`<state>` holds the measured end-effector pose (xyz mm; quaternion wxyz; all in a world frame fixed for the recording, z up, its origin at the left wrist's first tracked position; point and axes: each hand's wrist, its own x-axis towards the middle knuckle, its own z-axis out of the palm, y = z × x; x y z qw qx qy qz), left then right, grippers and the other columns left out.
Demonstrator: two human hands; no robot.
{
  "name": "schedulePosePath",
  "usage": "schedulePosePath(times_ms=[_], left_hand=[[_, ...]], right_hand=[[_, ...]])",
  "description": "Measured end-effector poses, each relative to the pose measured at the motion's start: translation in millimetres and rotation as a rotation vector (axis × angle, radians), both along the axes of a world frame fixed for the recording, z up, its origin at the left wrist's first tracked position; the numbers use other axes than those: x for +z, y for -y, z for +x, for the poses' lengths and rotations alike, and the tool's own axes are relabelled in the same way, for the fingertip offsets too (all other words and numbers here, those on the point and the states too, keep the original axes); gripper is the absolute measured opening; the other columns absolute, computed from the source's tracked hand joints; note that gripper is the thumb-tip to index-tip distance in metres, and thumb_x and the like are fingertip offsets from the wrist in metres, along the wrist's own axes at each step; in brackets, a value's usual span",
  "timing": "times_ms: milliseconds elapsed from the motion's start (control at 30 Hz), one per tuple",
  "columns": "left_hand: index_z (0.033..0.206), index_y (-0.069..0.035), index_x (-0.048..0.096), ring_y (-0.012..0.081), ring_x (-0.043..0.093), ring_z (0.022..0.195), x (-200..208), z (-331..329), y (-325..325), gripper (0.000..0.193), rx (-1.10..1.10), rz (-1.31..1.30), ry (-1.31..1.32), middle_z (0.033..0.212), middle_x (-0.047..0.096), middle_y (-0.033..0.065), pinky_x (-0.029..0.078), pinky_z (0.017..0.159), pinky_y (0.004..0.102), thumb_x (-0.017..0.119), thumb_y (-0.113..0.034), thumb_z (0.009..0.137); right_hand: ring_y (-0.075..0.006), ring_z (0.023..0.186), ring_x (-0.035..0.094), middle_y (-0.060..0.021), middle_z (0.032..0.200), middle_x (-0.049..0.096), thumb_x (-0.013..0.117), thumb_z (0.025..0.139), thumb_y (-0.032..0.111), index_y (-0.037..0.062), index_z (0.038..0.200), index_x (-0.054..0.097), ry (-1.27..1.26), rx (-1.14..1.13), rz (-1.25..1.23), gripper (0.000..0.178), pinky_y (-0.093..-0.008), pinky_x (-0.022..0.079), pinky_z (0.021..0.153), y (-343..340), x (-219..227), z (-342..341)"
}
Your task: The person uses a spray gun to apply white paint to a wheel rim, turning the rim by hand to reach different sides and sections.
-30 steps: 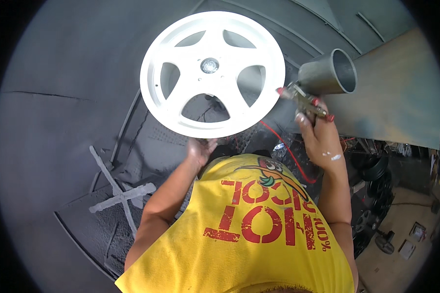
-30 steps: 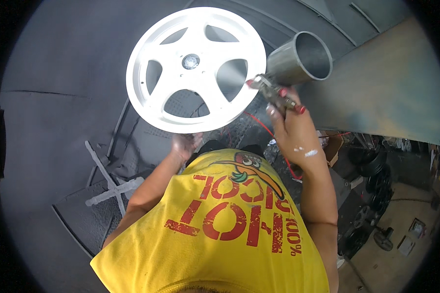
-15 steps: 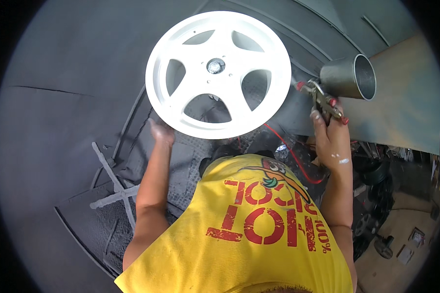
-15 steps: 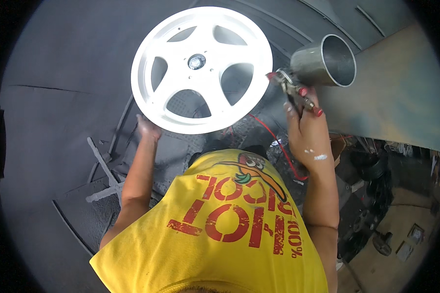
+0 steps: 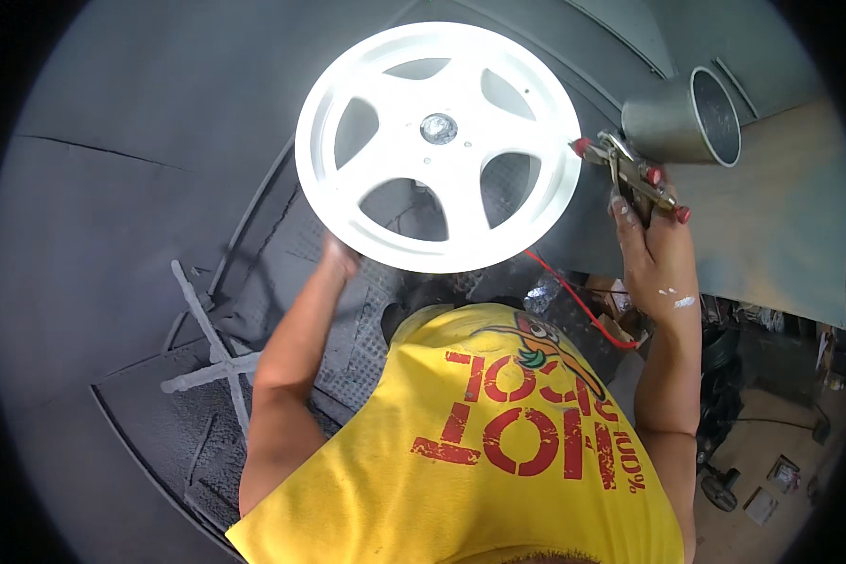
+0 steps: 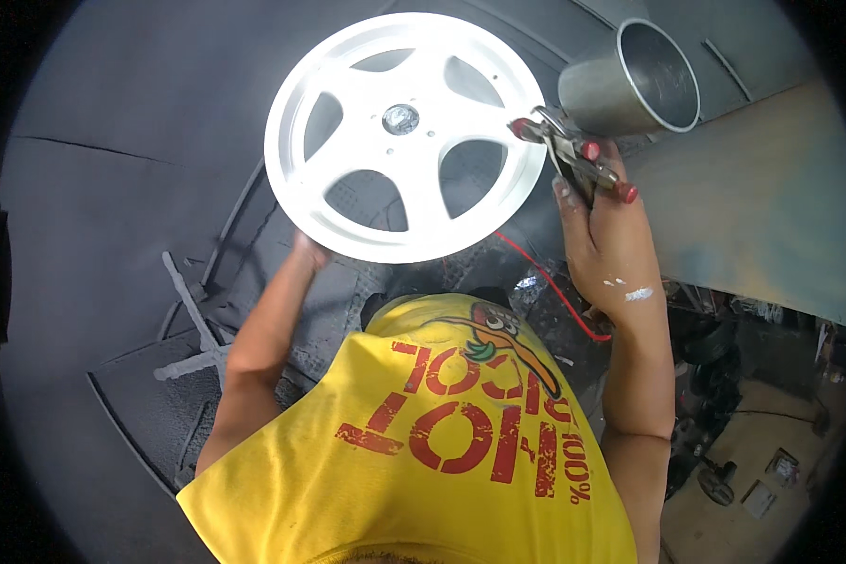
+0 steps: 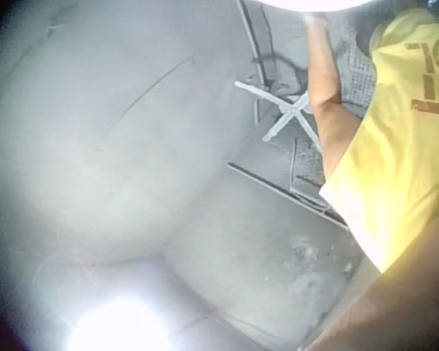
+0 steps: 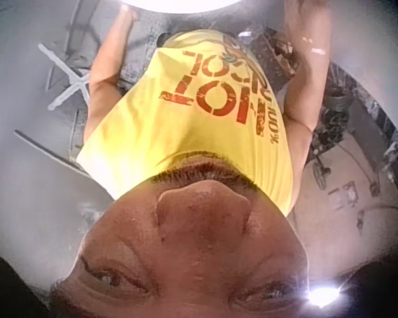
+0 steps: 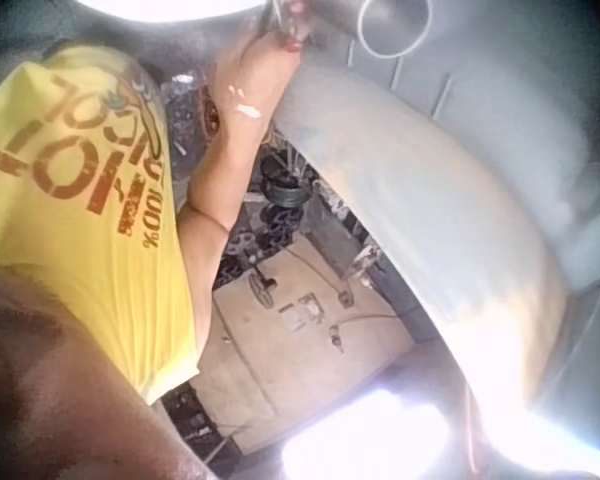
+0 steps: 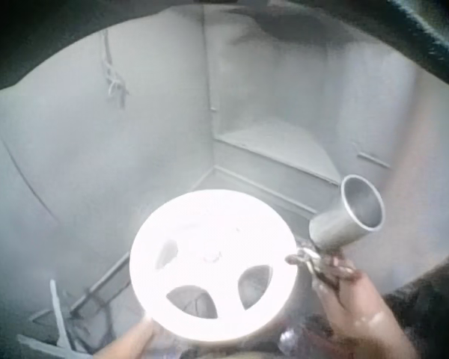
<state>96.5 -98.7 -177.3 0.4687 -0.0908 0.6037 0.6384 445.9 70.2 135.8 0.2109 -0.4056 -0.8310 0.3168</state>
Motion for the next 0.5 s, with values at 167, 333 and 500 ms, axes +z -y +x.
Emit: schedulePosePath(times_ms=[167, 333, 500], left_hand=[[0.142, 0.000, 0.044, 0.0319, 0.058, 0.119, 36, -47, -29, 0.059, 0.245, 0.380, 0.117, 0.133, 0.057, 0.0163, 0.051, 0.099, 0.0471, 0.039, -0.045, 0.103], [0.135, 0.002, 0.050, 0.0301, 0.062, 0.114, -6, -38, -15, 0.042, 0.315, 0.167, 0.012, 0.124, 0.063, 0.0147, 0.053, 0.096, 0.0453, 0.045, -0.026, 0.104], [0.130, 0.002, 0.052, 0.0281, 0.063, 0.111, -49, 22, 11, 0.032, 0.327, 0.204, 0.073, 0.124, 0.062, 0.0137, 0.052, 0.097, 0.0420, 0.046, -0.014, 0.103]], right_hand=[[-0.0410, 0.094, 0.062, -0.0242, 0.108, 0.059, 0.053, 0.096, 0.003, -0.0050, 0.120, 0.052, -0.016, 0.176, -0.225, 0.026, -0.0402, 0.048, 0.082, 25, 15, -16], [-0.0354, 0.085, 0.061, -0.0206, 0.096, 0.059, 0.053, 0.096, 0.003, -0.0043, 0.119, 0.051, 0.030, 0.187, -0.162, 0.024, -0.0376, 0.048, 0.078, 28, 12, -6], [-0.0395, 0.084, 0.061, -0.0210, 0.092, 0.060, 0.054, 0.097, 0.005, -0.0040, 0.119, 0.052, 0.041, -0.074, -0.100, 0.024, -0.0408, 0.049, 0.081, 16, 11, -2]])
